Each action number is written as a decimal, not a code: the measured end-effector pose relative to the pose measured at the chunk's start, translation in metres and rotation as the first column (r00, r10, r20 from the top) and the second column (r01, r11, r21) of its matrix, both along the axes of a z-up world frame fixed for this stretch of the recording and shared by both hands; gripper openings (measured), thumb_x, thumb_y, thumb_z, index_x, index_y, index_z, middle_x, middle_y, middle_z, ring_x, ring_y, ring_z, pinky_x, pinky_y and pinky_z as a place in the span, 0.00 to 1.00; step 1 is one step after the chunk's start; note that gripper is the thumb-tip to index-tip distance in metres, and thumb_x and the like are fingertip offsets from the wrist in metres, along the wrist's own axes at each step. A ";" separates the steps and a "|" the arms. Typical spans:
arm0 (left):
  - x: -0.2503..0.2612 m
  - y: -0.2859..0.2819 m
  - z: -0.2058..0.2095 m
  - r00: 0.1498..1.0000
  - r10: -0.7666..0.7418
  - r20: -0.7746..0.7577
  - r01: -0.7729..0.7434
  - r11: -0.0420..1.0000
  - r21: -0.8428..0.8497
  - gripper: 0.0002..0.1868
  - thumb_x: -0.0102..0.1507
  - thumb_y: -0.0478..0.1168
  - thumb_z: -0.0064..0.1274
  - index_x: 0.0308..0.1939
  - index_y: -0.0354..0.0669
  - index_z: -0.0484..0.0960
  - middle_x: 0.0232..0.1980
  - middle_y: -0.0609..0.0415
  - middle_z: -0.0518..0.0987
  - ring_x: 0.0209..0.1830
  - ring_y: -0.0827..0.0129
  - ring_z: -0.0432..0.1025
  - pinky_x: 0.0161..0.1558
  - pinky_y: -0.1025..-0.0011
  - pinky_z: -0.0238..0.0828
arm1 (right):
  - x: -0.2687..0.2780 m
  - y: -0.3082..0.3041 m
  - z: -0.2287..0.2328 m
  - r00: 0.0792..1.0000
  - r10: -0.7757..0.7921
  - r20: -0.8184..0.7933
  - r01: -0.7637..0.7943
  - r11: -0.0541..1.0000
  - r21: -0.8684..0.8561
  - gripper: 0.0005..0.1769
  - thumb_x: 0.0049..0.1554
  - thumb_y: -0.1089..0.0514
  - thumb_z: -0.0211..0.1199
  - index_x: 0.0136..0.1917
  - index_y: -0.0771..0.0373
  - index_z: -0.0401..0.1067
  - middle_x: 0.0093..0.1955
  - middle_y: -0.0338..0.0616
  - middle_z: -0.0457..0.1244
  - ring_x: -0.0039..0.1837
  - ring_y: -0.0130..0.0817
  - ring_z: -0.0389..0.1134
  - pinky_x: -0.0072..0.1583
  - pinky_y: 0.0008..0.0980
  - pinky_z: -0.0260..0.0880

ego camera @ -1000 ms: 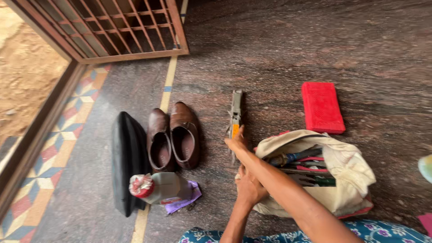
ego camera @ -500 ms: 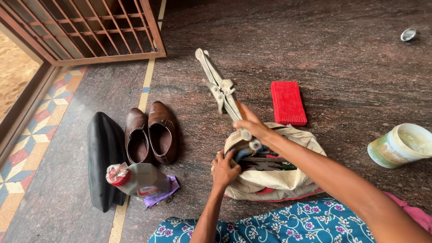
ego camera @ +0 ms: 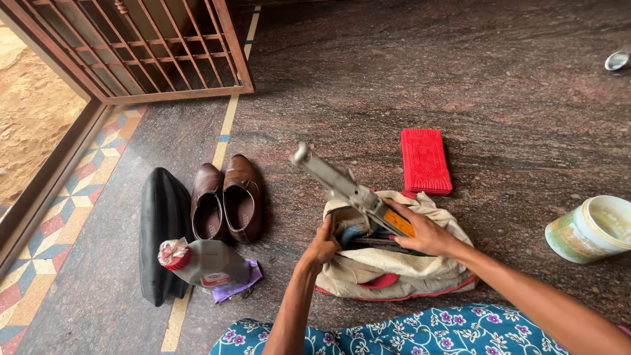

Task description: The person sits on the floor and organizes various tools, including pliers, wrenches, and a hammer, into a canvas bag. They also place a red brush and a bottle of liquid into the bag. Finally, the person arranges a pair of brown shoes and a black shoe cover on the floor.

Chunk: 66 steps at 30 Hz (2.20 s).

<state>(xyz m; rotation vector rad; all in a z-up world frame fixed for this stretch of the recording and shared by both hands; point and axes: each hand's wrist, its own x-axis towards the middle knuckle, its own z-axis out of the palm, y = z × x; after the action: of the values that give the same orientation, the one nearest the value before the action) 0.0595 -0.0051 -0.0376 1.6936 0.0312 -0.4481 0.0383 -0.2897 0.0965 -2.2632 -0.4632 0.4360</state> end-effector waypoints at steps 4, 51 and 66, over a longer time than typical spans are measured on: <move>0.005 -0.008 -0.017 0.982 0.179 -0.062 -0.187 0.967 -0.172 0.51 0.53 0.20 0.40 0.81 0.50 0.48 0.71 0.51 0.72 0.71 0.58 0.67 0.63 0.69 0.66 | -0.018 -0.031 0.005 0.992 0.125 0.024 -0.124 0.992 -0.035 0.58 0.43 0.58 0.63 0.83 0.48 0.41 0.78 0.52 0.55 0.77 0.46 0.58 0.77 0.44 0.53; -0.061 -0.043 0.066 0.791 0.250 0.558 -0.461 0.843 0.277 0.38 0.51 0.32 0.54 0.68 0.44 0.69 0.70 0.48 0.69 0.63 0.46 0.62 0.65 0.53 0.57 | 0.010 0.056 0.060 0.926 -0.197 0.322 0.165 0.978 0.125 0.60 0.42 0.52 0.79 0.82 0.35 0.51 0.68 0.45 0.68 0.63 0.38 0.74 0.66 0.40 0.71; -0.033 -0.018 0.034 0.850 0.352 0.393 -0.310 0.936 -0.167 0.35 0.56 0.20 0.37 0.68 0.38 0.71 0.73 0.40 0.70 0.73 0.48 0.64 0.73 0.61 0.56 | -0.014 0.025 0.048 0.803 0.381 0.459 -0.229 0.907 -0.354 0.56 0.40 0.58 0.76 0.79 0.36 0.58 0.65 0.37 0.69 0.56 0.41 0.72 0.55 0.39 0.76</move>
<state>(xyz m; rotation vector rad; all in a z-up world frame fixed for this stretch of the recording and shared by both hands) 0.0263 -0.0232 -0.0035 1.6150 -0.0108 0.1776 0.0242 -0.2643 0.1443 -2.5877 -1.1272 0.0289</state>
